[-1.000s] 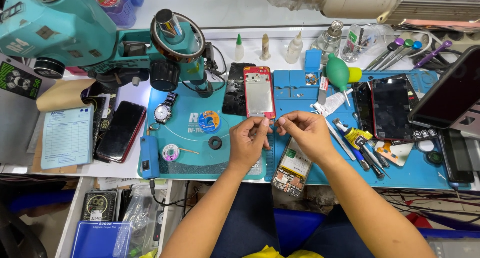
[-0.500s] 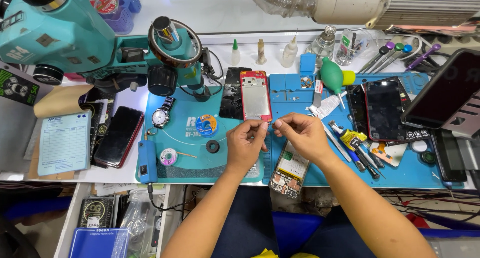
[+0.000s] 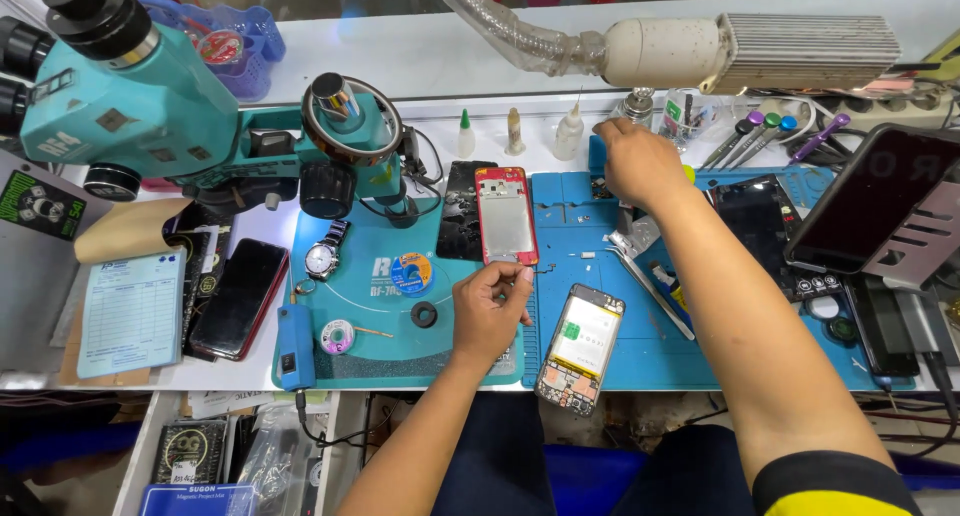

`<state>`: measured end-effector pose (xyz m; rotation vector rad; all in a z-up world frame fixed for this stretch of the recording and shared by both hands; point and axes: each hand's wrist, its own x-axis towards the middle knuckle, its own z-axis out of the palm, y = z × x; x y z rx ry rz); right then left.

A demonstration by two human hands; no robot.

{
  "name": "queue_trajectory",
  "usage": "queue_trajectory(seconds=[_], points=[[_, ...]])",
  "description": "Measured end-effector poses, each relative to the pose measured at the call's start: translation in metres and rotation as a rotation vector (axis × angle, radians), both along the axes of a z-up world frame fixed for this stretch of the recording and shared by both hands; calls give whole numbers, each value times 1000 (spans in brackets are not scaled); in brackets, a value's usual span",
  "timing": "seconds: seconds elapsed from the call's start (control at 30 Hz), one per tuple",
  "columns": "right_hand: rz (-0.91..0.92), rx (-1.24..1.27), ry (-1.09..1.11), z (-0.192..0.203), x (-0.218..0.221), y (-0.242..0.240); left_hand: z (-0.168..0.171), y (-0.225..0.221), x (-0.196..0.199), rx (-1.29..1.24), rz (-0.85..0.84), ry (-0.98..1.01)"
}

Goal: Testing and assembling internal components of a mobile phone, including connecting ribbon cables and checking the screen functionality.

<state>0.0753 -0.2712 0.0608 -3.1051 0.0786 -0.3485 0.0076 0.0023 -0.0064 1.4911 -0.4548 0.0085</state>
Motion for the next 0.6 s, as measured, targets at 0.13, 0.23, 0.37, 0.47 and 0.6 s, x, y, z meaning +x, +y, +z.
queue_trajectory(seconds=[0.13,0.23,0.37,0.47,0.6], points=[[-5,-81,7,-9,4,-2,-1,1,-1,1,-16,8],[44,-149,-38,-25,-7,-7,-1,1,0,4,-12,7],[49,-335,9,-51,-25,1,1,0,-1,8,-7,13],[-18,-263,-3,-56,-37,18,4,0,-2,17,-7,20],[-92,-123,-27,-65,-48,29,7,0,-2,12,-3,26]])
